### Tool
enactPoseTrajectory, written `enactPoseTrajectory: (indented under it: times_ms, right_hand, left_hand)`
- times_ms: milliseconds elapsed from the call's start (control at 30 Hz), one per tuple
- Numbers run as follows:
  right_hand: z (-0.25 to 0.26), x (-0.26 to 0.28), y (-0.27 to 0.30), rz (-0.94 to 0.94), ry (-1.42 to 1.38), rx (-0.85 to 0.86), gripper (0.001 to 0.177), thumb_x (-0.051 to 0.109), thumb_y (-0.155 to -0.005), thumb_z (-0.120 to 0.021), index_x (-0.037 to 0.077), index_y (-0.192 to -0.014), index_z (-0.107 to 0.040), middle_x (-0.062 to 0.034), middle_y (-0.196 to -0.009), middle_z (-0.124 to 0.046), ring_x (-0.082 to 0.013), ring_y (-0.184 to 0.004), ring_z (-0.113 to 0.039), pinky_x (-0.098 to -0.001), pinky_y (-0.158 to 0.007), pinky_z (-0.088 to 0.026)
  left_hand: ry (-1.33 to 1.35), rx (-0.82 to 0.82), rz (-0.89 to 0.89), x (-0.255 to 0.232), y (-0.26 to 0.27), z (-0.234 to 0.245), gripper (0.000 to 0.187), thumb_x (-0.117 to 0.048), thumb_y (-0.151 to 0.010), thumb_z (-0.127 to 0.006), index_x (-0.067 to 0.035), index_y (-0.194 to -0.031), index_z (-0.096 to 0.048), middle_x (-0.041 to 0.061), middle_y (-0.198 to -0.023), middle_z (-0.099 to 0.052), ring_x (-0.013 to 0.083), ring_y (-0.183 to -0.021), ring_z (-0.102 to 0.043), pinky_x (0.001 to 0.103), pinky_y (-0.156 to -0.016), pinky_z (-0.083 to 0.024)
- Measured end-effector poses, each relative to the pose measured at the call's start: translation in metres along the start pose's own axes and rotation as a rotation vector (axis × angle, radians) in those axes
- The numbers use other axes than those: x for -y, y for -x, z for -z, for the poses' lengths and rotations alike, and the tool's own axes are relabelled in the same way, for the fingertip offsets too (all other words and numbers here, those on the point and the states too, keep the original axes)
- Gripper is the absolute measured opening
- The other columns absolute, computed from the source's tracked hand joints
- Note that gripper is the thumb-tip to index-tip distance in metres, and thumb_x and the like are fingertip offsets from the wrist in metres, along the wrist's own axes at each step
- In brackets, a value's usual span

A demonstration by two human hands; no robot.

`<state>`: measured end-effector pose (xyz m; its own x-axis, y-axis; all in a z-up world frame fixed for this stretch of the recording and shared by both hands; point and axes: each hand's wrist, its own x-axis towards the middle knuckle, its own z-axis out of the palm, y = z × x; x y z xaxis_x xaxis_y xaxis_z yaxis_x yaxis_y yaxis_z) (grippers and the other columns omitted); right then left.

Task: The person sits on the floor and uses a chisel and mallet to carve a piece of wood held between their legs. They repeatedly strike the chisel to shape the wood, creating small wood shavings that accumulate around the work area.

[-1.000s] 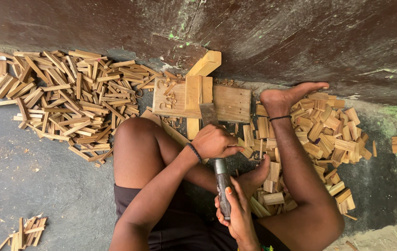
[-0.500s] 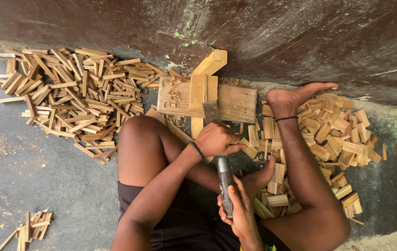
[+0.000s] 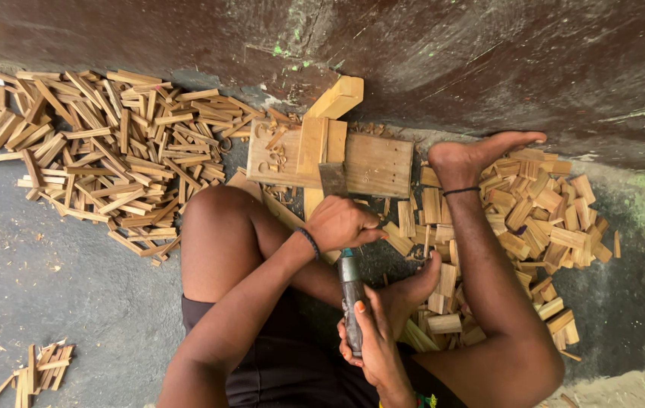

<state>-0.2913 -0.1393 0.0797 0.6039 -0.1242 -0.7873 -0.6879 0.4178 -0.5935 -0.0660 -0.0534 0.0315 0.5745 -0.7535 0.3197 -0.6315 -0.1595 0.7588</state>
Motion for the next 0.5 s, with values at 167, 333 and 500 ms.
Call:
enactPoseTrajectory:
  times_ms: [167,333,500]
  right_hand:
    - [-0.008,0.008,0.002,0.002,0.085,-0.001,0.053,0.042,-0.1,-0.045,0.022,-0.149,-0.038,-0.0102,-0.068,-0.059,-0.0136,-0.039,-0.052,-0.0233,-0.03,-0.035]
    - [-0.013,0.006,-0.005,-0.002,0.13,0.004,0.052,0.039,-0.101,-0.045,0.023,-0.15,-0.037,-0.0096,-0.069,-0.057,-0.0133,-0.041,-0.052,-0.0238,-0.033,-0.039]
    - [-0.015,-0.004,-0.013,0.025,0.069,0.003,0.051,0.034,-0.103,-0.047,0.021,-0.151,-0.037,-0.0083,-0.071,-0.056,-0.0119,-0.047,-0.053,-0.0247,-0.038,-0.046]
  left_hand:
    - [-0.002,-0.002,-0.006,0.002,-0.002,0.004,0.043,-0.045,-0.089,-0.076,-0.011,-0.066,-0.062,0.008,-0.06,-0.062,0.0328,-0.054,-0.062,0.046,-0.049,-0.044]
    - [-0.015,-0.011,-0.029,0.009,-0.001,0.002,0.042,-0.045,-0.09,-0.076,-0.013,-0.066,-0.063,0.008,-0.056,-0.06,0.0323,-0.051,-0.06,0.046,-0.047,-0.044]
    - [-0.032,0.016,-0.044,0.024,0.002,-0.006,0.044,-0.045,-0.092,-0.075,-0.014,-0.064,-0.062,0.007,-0.055,-0.059,0.0301,-0.048,-0.059,0.044,-0.047,-0.044]
